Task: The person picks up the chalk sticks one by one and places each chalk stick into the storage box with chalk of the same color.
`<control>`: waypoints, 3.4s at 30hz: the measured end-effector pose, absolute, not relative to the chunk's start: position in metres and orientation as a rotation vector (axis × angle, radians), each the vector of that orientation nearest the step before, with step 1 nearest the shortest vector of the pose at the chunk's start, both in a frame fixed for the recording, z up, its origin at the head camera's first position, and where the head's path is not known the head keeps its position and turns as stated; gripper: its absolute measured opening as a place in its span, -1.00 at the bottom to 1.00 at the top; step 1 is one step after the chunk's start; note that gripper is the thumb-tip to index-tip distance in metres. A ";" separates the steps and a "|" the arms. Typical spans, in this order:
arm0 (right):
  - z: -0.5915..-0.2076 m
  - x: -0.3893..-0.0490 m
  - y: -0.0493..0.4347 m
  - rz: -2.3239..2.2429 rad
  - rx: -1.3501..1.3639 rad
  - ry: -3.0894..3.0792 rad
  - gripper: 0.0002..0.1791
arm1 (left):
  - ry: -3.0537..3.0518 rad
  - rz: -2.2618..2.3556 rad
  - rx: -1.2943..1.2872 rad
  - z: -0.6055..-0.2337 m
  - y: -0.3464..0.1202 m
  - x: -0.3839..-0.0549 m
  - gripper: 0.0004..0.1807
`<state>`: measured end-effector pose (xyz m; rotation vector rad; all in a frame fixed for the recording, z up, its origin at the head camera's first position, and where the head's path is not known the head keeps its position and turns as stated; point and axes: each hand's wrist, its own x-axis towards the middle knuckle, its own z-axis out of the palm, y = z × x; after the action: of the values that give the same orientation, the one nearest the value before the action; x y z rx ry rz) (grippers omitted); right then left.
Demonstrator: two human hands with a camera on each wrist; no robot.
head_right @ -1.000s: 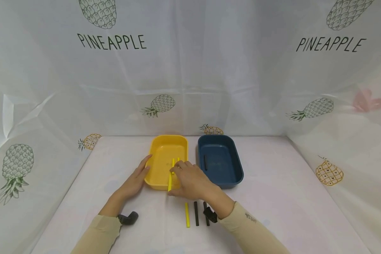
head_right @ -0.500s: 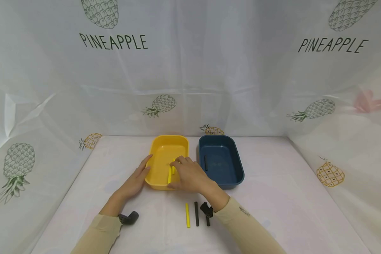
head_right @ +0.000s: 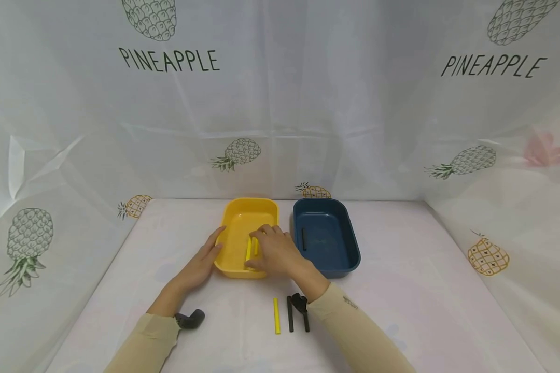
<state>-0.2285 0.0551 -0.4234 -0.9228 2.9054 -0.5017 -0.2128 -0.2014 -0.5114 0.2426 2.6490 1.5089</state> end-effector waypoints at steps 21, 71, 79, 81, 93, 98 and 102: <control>-0.444 -0.257 0.046 -0.542 -0.758 2.872 -0.21 | 2.653 1.520 0.236 -0.514 -0.200 -0.212 -0.39; -0.454 -0.282 0.022 -0.310 -0.637 2.856 -0.24 | 2.634 1.508 0.235 -0.510 -0.203 -0.214 -0.43; -0.452 -0.281 0.022 -0.280 -0.632 2.840 -0.25 | 2.641 1.507 0.242 -0.512 -0.203 -0.215 -0.42; -0.452 -0.281 0.022 -0.275 -0.633 2.837 -0.25 | 2.646 1.501 0.249 -0.512 -0.203 -0.215 -0.42; -0.452 -0.282 0.021 -0.268 -0.634 2.836 -0.22 | 2.636 1.509 0.255 -0.513 -0.204 -0.218 -0.41; -0.451 -0.281 0.021 -0.265 -0.627 2.833 -0.22 | 2.632 1.510 0.255 -0.513 -0.204 -0.218 -0.40; -0.450 -0.281 0.021 -0.263 -0.618 2.830 -0.21 | 2.635 1.502 0.248 -0.512 -0.204 -0.217 -0.41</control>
<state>-0.2813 0.0209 -0.4499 -0.6175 2.8303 -0.2635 -0.2169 -0.2044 -0.5118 0.2477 2.6349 1.5020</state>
